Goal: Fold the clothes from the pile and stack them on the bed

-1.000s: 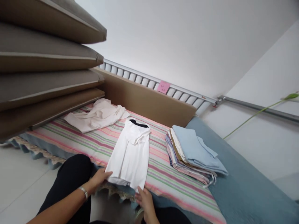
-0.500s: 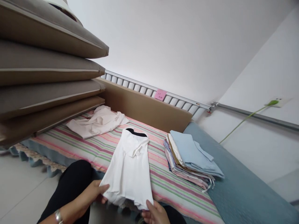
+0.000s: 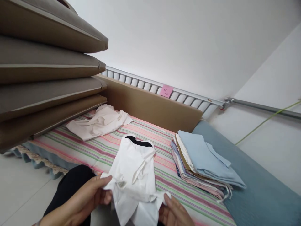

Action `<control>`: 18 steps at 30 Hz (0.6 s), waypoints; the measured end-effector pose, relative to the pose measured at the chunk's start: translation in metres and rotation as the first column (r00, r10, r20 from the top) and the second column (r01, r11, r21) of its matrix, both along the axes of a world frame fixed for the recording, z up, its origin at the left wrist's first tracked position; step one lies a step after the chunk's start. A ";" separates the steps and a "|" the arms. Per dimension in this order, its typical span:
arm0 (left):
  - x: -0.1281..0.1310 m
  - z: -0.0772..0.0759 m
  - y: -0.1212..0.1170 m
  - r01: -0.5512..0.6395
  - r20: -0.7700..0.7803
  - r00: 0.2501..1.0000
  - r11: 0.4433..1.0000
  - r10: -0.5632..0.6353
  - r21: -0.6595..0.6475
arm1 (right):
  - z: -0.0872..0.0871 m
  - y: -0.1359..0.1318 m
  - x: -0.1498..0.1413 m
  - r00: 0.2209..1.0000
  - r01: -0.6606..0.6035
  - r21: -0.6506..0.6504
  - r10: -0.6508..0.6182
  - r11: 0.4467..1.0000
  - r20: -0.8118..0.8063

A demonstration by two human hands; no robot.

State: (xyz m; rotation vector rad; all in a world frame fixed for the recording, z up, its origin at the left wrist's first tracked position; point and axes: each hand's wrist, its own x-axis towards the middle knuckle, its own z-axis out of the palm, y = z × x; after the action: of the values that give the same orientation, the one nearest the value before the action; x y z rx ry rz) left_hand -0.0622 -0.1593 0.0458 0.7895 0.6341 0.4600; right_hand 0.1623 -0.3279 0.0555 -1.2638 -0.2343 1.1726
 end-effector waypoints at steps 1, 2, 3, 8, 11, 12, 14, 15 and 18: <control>0.010 0.003 0.012 -0.024 0.006 1.000 1.000 0.024 -0.012 | 0.009 0.012 0.007 1.000 0.009 0.034 -0.009 0.999 -0.012; 0.021 0.006 0.024 -0.042 0.008 0.999 0.999 0.042 -0.028 | 0.015 0.025 0.016 0.999 0.027 0.064 -0.026 0.998 -0.019; 0.033 0.006 0.037 -0.058 0.006 0.998 0.997 0.058 -0.049 | 0.019 0.038 0.025 0.998 0.051 0.089 -0.049 0.995 -0.028; 0.103 -0.008 0.113 -0.152 0.002 0.988 0.974 0.155 -0.170 | 0.002 0.121 0.087 0.982 0.132 0.073 -0.121 0.989 -0.142; 0.148 -0.032 0.156 -0.216 -0.040 0.976 0.957 0.213 -0.192 | -0.032 0.174 0.122 0.957 0.231 0.015 -0.225 0.973 -0.181; 0.161 -0.042 0.167 -0.233 -0.065 0.972 0.953 0.224 -0.195 | -0.045 0.189 0.130 0.948 0.259 -0.010 -0.256 0.966 -0.187; 0.180 -0.061 0.184 -0.254 -0.123 0.965 0.945 0.232 -0.207 | -0.070 0.211 0.140 0.934 0.291 -0.059 -0.297 0.955 -0.200; 0.186 -0.070 0.189 -0.260 -0.147 0.961 0.942 0.233 -0.213 | -0.080 0.217 0.143 0.930 0.296 -0.075 -0.305 0.952 -0.207; 0.192 -0.085 0.195 -0.266 -0.181 0.956 0.938 0.229 -0.220 | -0.097 0.222 0.144 0.925 0.293 -0.081 -0.304 0.953 -0.228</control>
State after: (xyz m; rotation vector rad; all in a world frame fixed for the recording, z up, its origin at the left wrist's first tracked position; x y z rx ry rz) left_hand 0.1300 0.0352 -0.0394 0.5154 0.9219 0.5431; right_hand 0.3067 -0.1061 -0.0417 -1.1385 0.1606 1.0555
